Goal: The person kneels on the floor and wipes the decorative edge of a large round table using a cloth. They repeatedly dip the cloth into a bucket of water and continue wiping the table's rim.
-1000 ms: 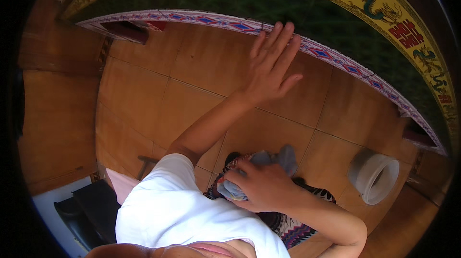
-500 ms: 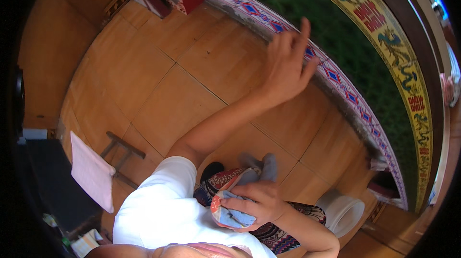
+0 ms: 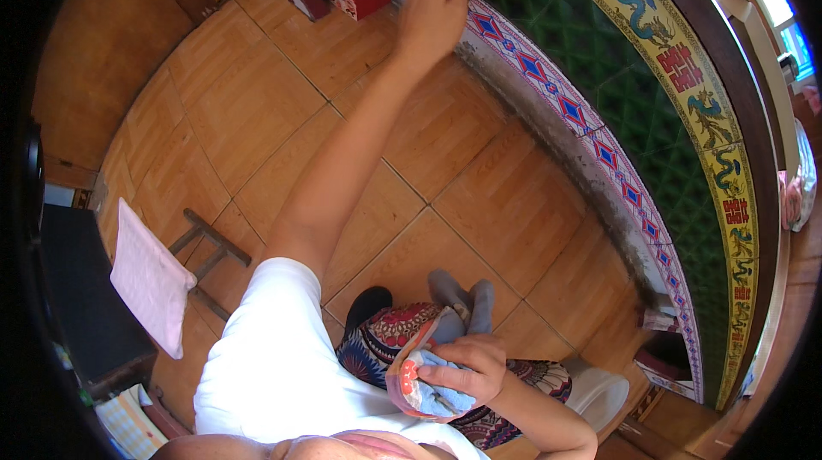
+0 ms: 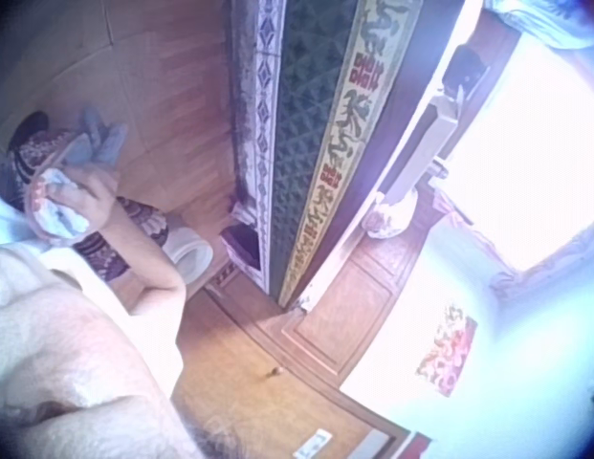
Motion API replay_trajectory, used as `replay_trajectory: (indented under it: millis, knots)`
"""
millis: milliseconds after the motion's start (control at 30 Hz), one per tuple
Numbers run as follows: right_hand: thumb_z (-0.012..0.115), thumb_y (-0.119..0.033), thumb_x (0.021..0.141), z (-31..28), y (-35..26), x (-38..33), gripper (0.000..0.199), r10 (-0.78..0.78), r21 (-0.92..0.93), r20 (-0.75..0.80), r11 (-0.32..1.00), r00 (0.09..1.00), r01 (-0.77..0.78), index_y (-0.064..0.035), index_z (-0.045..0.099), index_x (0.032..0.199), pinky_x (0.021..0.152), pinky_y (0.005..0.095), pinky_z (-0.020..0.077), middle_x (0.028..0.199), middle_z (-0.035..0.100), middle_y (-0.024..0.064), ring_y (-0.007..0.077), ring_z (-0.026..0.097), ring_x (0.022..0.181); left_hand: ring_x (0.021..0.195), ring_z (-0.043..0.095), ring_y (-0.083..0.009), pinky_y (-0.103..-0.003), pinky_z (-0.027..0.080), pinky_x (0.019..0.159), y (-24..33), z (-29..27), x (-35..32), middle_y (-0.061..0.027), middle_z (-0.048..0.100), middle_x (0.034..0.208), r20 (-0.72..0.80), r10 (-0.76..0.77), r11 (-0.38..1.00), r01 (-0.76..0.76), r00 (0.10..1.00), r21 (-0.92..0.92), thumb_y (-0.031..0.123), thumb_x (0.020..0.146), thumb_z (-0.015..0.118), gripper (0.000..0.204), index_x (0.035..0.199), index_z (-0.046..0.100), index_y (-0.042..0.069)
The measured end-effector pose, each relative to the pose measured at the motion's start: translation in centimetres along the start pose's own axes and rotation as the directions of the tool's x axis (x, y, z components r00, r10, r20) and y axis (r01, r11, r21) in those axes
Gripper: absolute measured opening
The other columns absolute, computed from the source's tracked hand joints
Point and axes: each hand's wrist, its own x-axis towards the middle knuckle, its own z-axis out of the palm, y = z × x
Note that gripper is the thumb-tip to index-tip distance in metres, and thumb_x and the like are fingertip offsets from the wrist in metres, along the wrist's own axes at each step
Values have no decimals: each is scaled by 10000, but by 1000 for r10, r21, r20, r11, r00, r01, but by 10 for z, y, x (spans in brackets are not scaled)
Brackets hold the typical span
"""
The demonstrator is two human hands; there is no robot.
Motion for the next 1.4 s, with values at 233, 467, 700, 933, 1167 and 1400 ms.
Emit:
replay_trajectory:
  millis: [233,467,700,933,1167,1400]
  knots:
    - [814,-252,783,3,3,0,338,-14,-32,-14,999,1000,13,-150,756,1099,495,281,508,898,693,70,182,671,599,1159,441,-360,-478,348,1003,-4,2,14,-171,500,1208,-54,177,961,-161,983,225,274,956,596,627,1516,408,64]
    - [790,-371,815,4,7,1,371,-6,-23,-5,1000,1000,6,-141,755,1104,506,290,511,891,684,74,198,676,617,985,576,-369,-510,460,834,-15,-3,11,-189,580,1058,-102,68,966,-40,992,255,242,941,602,545,1438,510,39]
    - [755,-429,819,4,9,-2,429,-3,-89,-71,996,997,-3,-127,755,1123,520,290,508,917,690,86,192,672,637,968,562,-377,-494,459,802,30,20,-20,-206,576,1030,17,208,960,-208,978,188,253,908,649,686,1471,405,-55]
    - [724,-491,787,1,6,-23,504,-12,-120,-132,993,991,-4,-108,757,1114,531,321,522,946,702,124,232,680,647,960,557,-321,-425,460,859,84,38,-102,-138,568,1019,326,405,914,-391,854,-109,205,925,658,680,1520,383,25]
    - [780,-447,713,-8,6,-23,621,40,-5,-140,999,989,-42,-110,682,1225,604,343,551,1046,688,130,272,692,763,915,608,-328,-440,482,869,101,16,-191,-147,606,1036,832,217,915,191,510,-355,216,971,606,537,1466,473,57]
    - [698,-293,912,-59,-1,-23,531,197,31,-480,978,855,-208,-33,539,1347,1043,413,416,1322,523,178,324,522,1247,1193,611,-227,-377,515,995,62,-5,-268,-130,600,1358,844,536,589,733,-38,-341,262,1003,613,508,1453,491,63]
